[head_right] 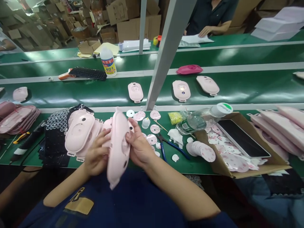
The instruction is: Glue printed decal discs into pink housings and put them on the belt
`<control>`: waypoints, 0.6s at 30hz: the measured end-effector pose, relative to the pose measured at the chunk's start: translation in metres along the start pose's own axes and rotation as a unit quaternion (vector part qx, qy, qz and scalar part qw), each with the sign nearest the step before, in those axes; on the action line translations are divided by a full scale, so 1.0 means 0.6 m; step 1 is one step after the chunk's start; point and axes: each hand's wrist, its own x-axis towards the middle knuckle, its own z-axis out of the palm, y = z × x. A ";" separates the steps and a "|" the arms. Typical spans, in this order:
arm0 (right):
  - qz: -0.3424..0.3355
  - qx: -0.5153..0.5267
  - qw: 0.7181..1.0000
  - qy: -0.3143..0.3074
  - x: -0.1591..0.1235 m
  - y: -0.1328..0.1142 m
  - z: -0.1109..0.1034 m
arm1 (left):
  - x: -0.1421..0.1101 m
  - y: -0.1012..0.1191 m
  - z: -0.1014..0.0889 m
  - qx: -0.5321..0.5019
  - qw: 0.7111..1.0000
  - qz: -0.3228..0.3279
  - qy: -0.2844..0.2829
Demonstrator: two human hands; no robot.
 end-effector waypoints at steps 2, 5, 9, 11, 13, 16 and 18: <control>-0.018 0.008 0.998 0.056 0.006 -0.011 0.004 | 0.013 0.009 0.011 -0.181 0.970 -0.156 0.040; -0.058 -0.058 0.992 0.092 0.010 -0.020 0.015 | 0.028 0.011 0.028 -0.330 0.888 -0.310 0.079; -0.060 -0.120 0.988 0.070 0.004 -0.018 0.021 | 0.037 0.008 0.035 -0.280 0.864 -0.410 0.090; -0.063 -0.124 0.989 0.041 -0.002 -0.015 0.018 | 0.037 0.012 0.034 -0.263 0.860 -0.421 0.121; -0.069 -0.128 0.989 -0.002 -0.008 -0.012 0.013 | 0.036 0.019 0.033 -0.267 0.856 -0.413 0.156; -0.062 -0.139 0.988 -0.031 -0.018 -0.006 0.010 | 0.034 0.030 0.032 -0.274 0.857 -0.402 0.170; -0.053 -0.133 0.989 -0.028 -0.023 -0.001 0.012 | 0.033 0.035 0.031 -0.266 0.862 -0.397 0.168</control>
